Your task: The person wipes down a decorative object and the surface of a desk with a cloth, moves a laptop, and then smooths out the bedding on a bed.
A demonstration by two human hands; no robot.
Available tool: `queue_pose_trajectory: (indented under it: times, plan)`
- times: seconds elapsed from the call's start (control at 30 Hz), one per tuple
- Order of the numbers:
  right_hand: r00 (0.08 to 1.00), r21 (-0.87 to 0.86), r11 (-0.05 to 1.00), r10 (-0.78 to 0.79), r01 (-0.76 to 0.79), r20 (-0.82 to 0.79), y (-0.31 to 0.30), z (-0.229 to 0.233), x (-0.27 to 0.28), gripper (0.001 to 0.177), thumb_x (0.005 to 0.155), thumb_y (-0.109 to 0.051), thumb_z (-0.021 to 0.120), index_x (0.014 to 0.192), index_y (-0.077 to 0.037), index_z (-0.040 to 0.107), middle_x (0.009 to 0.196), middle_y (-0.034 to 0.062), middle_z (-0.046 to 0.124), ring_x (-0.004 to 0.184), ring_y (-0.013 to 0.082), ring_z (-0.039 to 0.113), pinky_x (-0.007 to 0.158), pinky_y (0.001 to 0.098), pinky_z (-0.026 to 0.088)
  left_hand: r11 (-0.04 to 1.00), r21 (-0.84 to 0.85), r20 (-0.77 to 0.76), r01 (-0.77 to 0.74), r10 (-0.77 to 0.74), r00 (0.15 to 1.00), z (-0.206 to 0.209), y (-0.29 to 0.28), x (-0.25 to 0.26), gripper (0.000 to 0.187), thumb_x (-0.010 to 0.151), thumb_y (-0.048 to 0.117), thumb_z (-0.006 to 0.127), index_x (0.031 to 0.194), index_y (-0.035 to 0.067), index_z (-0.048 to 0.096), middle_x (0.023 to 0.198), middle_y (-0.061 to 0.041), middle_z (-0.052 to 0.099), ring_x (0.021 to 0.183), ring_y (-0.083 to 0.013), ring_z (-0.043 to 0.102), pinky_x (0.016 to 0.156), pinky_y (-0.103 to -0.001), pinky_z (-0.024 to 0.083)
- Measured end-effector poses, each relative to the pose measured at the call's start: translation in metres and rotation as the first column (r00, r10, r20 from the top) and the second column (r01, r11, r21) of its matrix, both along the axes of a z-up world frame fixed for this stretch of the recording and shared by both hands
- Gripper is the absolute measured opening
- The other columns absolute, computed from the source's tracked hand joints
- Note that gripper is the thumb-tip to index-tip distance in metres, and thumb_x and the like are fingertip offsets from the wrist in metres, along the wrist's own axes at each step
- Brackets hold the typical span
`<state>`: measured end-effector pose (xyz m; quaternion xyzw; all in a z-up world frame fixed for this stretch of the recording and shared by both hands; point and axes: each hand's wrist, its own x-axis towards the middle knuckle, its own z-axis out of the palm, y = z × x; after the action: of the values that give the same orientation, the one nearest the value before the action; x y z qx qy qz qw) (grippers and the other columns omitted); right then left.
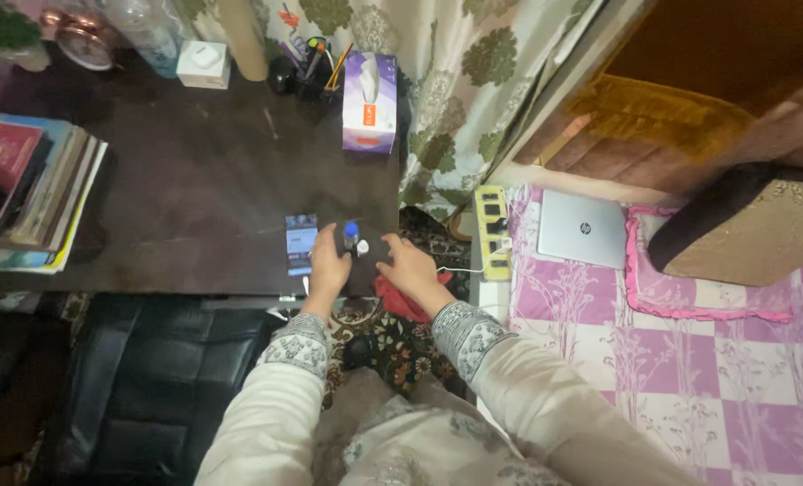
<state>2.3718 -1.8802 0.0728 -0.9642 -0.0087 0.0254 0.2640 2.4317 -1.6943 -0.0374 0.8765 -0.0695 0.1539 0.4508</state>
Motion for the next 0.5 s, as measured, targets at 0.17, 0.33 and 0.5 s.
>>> queue_pose_trajectory:
  times: [0.17,0.33,0.5]
  plan:
    - [0.99,-0.105,0.994,-0.002,-0.014,-0.144,0.013,-0.045,0.034,0.07,0.08,-0.037,0.079,0.139,-0.017,0.048,0.117,0.0163,0.063,0.097,0.0378,0.068,0.078,0.0493,0.055,0.99,-0.047,-0.037,0.133,-0.135,0.99,-0.009,-0.012,0.017,0.07,0.065,0.004,0.081,0.132,0.0,0.057,0.13,-0.023,0.063,0.123,-0.0429,0.058,0.107,-0.047,0.044]
    - [0.998,-0.048,0.998,0.029,-0.032,-0.054,0.024,-0.073,0.044,0.054,0.084,-0.038,0.075,0.13,-0.016,0.056,0.113,0.014,0.066,0.094,0.0369,0.07,0.074,0.0489,0.056,0.986,-0.131,-0.175,0.104,-0.126,0.976,-0.008,-0.019,0.007,0.051,0.082,0.009,0.078,0.129,0.003,0.06,0.126,-0.021,0.066,0.12,-0.0411,0.061,0.104,-0.046,0.047]
    - [0.995,-0.037,0.995,0.09,-0.089,0.041,0.021,-0.07,0.048,0.028,0.088,-0.032,0.068,0.113,-0.018,0.067,0.101,0.0079,0.068,0.083,0.0324,0.071,0.066,0.0454,0.056,0.984,-0.179,-0.132,-0.014,-0.01,0.991,0.023,-0.002,-0.006,0.043,0.095,0.017,0.071,0.132,0.0,0.056,0.125,-0.023,0.065,0.118,-0.0407,0.062,0.103,-0.046,0.047]
